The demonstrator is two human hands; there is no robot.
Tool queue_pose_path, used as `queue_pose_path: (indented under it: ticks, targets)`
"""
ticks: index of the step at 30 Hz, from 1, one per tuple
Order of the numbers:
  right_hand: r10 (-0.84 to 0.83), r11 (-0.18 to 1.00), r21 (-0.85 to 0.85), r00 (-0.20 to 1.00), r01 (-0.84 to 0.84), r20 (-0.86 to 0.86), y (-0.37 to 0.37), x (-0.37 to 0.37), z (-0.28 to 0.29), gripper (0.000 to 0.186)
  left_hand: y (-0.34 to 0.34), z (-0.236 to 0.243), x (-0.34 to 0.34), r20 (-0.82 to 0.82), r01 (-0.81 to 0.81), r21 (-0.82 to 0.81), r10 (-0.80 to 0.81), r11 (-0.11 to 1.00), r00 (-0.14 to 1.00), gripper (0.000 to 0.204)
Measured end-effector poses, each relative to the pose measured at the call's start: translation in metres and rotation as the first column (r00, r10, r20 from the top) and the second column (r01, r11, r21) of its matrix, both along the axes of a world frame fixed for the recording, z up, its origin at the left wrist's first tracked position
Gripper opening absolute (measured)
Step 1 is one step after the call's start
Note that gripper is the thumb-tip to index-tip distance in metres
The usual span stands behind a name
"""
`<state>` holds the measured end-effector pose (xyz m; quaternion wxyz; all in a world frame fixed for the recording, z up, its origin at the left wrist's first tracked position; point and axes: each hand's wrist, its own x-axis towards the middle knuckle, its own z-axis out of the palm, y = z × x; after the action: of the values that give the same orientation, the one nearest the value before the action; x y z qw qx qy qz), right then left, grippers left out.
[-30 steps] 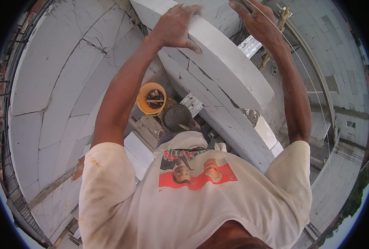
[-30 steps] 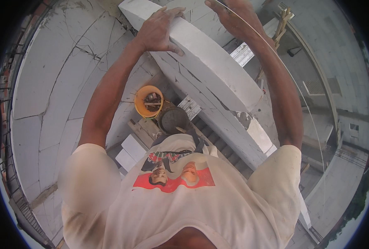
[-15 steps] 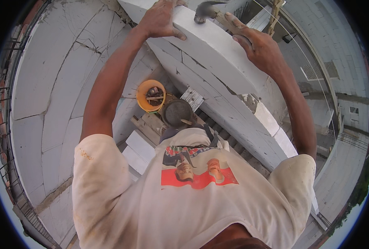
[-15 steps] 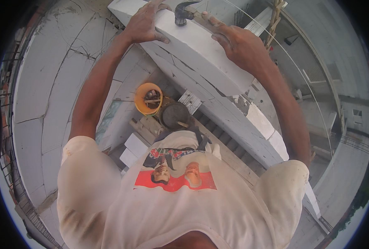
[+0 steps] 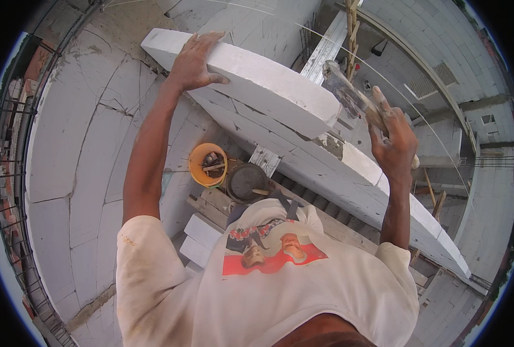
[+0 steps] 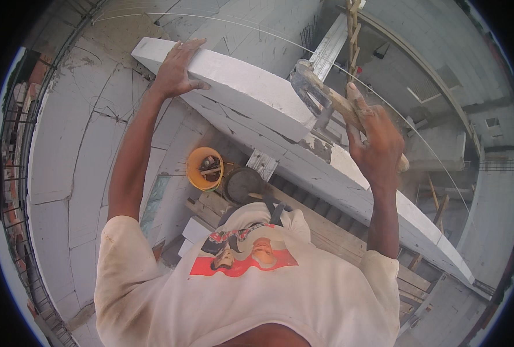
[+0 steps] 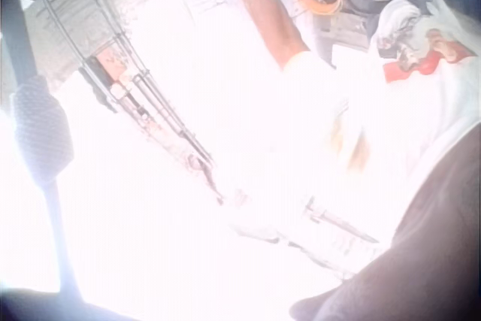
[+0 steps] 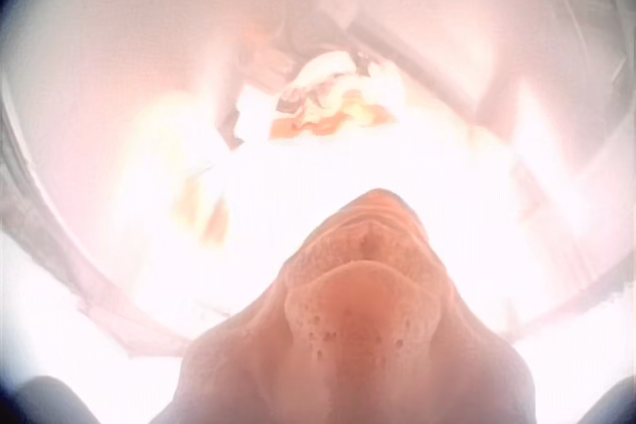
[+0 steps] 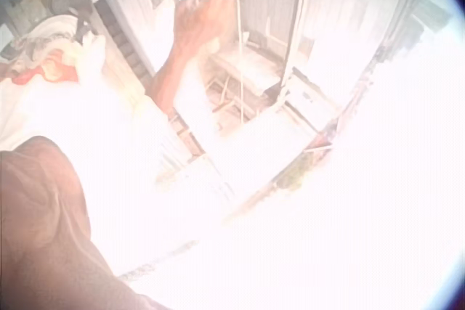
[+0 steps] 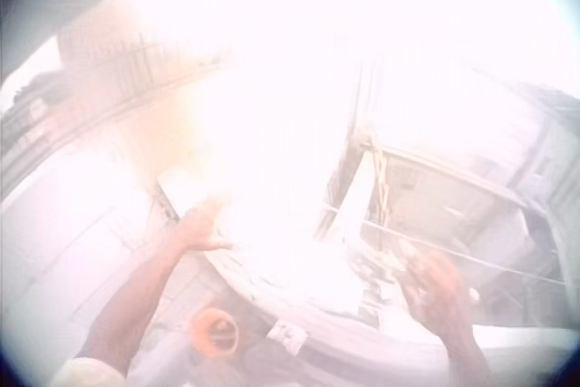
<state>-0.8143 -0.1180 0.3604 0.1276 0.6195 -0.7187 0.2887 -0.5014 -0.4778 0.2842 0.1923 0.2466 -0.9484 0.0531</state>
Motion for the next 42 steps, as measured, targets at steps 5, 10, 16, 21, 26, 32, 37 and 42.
queue_pose_path:
  ticks: [5, 10, 16, 21, 26, 32, 37, 42]
  targets:
    - [-0.39, 0.919, 0.087, 0.919, 0.385, 0.05, 0.102, -0.042, -0.052, 0.034, 0.023, -0.002, 0.011, -0.059, -0.013, -0.032, 0.011, 0.999, 0.998, 0.108]
    - [-0.605, 0.74, 0.249, 0.78, 0.625, -0.159, 0.219, -0.101, -0.098, 0.028, 0.079, -0.034, 0.022, -0.272, -0.081, 0.0, 0.078, 0.997, 0.959, 0.091]
    - [-0.713, 0.527, 0.375, 0.637, 0.763, -0.294, 0.333, -0.157, -0.125, 0.024, 0.176, -0.118, 0.06, -0.167, -0.161, 0.4, 0.245, 0.902, 0.955, 0.087]
    - [-0.716, 0.435, 0.461, 0.608, 0.773, -0.344, 0.369, -0.199, -0.138, 0.021, 0.224, -0.222, 0.165, 0.336, -0.355, 0.772, 0.136, 0.527, 0.932, 0.083]
    - [-0.665, 0.423, 0.519, 0.644, 0.743, -0.378, 0.393, -0.247, -0.16, 0.024, 0.281, -0.269, 0.237, 0.649, -0.641, 0.738, 0.036, 0.21, 0.76, 0.07]
    - [-0.538, 0.432, 0.638, 0.75, 0.637, -0.385, 0.412, -0.286, -0.18, 0.036, 0.347, -0.268, 0.268, 0.595, -0.593, 0.798, 0.301, -0.108, 0.746, 0.065]
    - [-0.511, 0.567, 0.637, 0.83, 0.522, -0.225, 0.416, -0.3, -0.186, 0.035, 0.388, -0.271, 0.245, 0.551, -0.518, 0.832, 0.403, -0.198, 0.731, 0.064]
    - [-0.569, 0.497, 0.657, 0.785, 0.566, -0.246, 0.403, -0.285, -0.189, 0.04, 0.41, -0.291, 0.234, 0.544, -0.5, 0.838, 0.414, -0.22, 0.73, 0.064]
